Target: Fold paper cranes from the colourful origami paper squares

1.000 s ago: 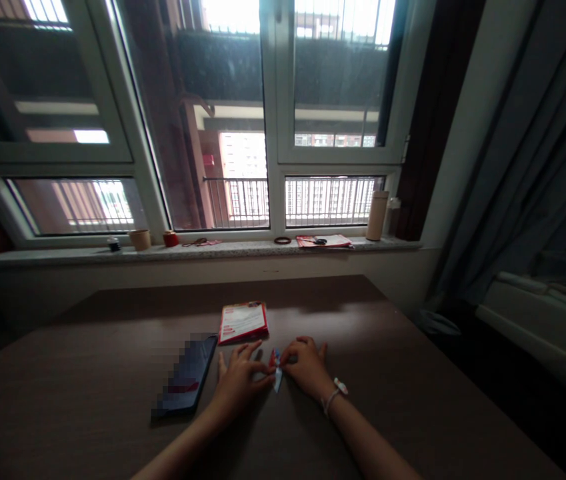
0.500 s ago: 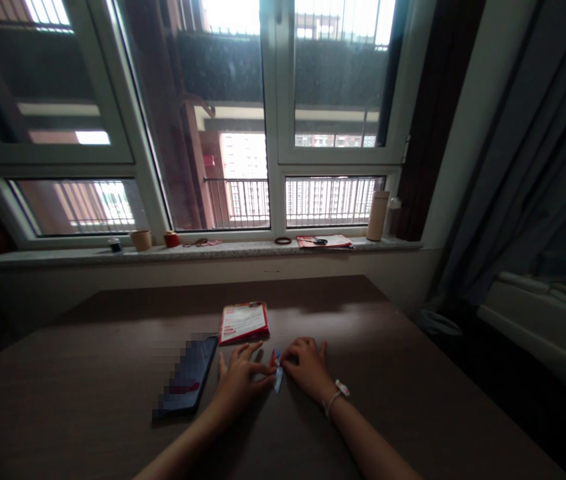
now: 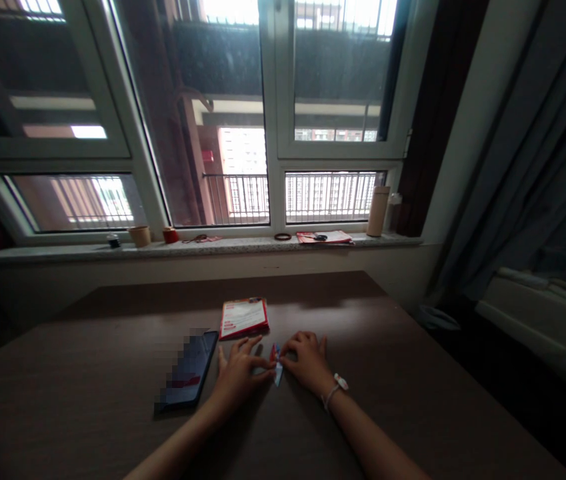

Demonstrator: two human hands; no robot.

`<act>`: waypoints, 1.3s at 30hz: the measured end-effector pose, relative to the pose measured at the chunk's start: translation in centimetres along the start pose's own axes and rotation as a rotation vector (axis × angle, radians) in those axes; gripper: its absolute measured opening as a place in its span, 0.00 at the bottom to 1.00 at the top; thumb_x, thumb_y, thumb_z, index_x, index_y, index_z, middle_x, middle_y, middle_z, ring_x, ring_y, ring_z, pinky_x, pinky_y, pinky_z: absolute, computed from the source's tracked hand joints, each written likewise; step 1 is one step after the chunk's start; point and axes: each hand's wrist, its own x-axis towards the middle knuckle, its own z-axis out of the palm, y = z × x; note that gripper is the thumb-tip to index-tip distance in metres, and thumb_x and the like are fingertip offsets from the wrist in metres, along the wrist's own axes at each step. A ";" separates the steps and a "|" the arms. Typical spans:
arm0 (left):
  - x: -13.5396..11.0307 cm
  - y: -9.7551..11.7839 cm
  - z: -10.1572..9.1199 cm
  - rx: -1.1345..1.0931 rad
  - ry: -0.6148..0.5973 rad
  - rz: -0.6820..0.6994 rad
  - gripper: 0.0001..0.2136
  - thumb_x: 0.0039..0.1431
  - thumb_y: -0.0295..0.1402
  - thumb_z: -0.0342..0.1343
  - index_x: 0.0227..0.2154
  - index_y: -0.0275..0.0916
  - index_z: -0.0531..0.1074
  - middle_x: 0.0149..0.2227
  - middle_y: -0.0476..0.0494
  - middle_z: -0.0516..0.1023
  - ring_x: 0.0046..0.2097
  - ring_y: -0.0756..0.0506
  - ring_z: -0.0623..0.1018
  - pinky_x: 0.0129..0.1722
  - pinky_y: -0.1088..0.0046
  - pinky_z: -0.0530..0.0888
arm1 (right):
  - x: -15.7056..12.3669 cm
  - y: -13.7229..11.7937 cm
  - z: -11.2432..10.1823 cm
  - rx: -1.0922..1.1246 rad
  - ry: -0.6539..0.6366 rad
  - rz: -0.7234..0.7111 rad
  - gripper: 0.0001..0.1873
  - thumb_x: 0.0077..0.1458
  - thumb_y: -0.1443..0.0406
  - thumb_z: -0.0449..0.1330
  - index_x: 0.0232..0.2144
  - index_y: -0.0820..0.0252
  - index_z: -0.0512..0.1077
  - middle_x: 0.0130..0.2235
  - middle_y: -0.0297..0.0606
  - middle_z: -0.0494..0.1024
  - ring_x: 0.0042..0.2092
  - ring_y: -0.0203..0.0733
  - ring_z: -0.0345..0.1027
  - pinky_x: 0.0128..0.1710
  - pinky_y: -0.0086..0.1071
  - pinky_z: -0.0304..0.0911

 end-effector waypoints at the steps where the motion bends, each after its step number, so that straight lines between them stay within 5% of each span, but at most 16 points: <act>1: 0.0 0.0 0.0 -0.002 0.001 0.001 0.07 0.51 0.43 0.62 0.35 0.60 0.80 0.63 0.52 0.64 0.65 0.33 0.55 0.58 0.31 0.34 | 0.0 0.0 -0.1 -0.003 -0.005 0.002 0.06 0.53 0.58 0.61 0.33 0.47 0.77 0.45 0.34 0.73 0.56 0.50 0.56 0.61 0.62 0.29; 39: -0.5 -0.4 0.7 -0.008 0.087 -0.004 0.06 0.52 0.44 0.61 0.34 0.61 0.80 0.62 0.53 0.65 0.65 0.31 0.55 0.57 0.29 0.35 | 0.2 0.0 0.3 -0.019 0.021 0.051 0.06 0.51 0.57 0.62 0.33 0.46 0.77 0.44 0.34 0.72 0.55 0.49 0.58 0.61 0.60 0.31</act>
